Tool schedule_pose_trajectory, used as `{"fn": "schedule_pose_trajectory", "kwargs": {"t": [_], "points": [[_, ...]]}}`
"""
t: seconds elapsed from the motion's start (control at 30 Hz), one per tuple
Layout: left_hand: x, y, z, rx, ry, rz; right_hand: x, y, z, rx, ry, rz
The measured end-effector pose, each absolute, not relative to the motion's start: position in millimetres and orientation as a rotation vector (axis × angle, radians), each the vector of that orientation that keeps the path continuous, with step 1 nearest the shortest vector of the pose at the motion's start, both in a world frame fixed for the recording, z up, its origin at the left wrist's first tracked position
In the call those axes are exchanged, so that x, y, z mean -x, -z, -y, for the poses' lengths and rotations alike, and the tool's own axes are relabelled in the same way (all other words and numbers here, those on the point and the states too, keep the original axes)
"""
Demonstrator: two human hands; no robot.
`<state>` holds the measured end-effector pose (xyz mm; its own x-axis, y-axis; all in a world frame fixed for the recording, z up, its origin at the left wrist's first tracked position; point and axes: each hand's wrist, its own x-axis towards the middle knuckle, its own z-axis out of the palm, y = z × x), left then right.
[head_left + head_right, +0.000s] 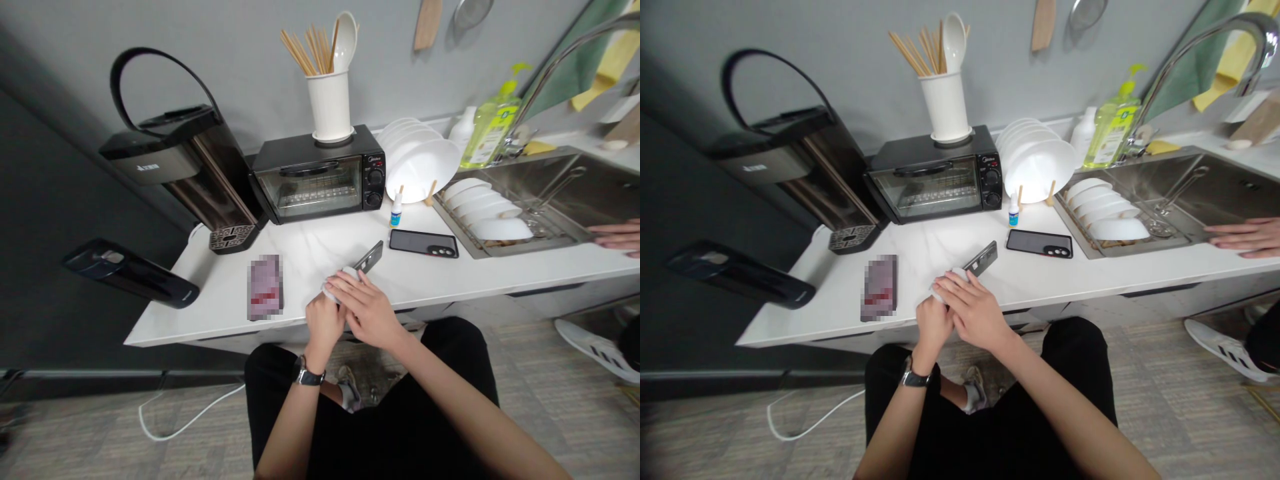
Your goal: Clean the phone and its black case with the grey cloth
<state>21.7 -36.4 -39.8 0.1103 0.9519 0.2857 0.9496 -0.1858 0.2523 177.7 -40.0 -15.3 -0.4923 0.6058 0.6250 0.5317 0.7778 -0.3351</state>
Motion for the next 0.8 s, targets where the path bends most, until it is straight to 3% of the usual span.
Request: {"fn": "schedule_pose_trajectory", "kwargs": {"t": [0.3, 0.6, 0.8], "points": [[-26, 34, 39, -2.294, -0.836, -1.938, -245, 14, -15, 1.178, 0.002, 1.960], [-20, 42, 35, -2.364, -0.526, -2.014, -171, 11, 49, 0.815, -0.169, 2.217], [-22, 36, 37, -2.302, -0.769, -1.951, -224, 15, 6, 1.026, -0.102, 2.065]]}}
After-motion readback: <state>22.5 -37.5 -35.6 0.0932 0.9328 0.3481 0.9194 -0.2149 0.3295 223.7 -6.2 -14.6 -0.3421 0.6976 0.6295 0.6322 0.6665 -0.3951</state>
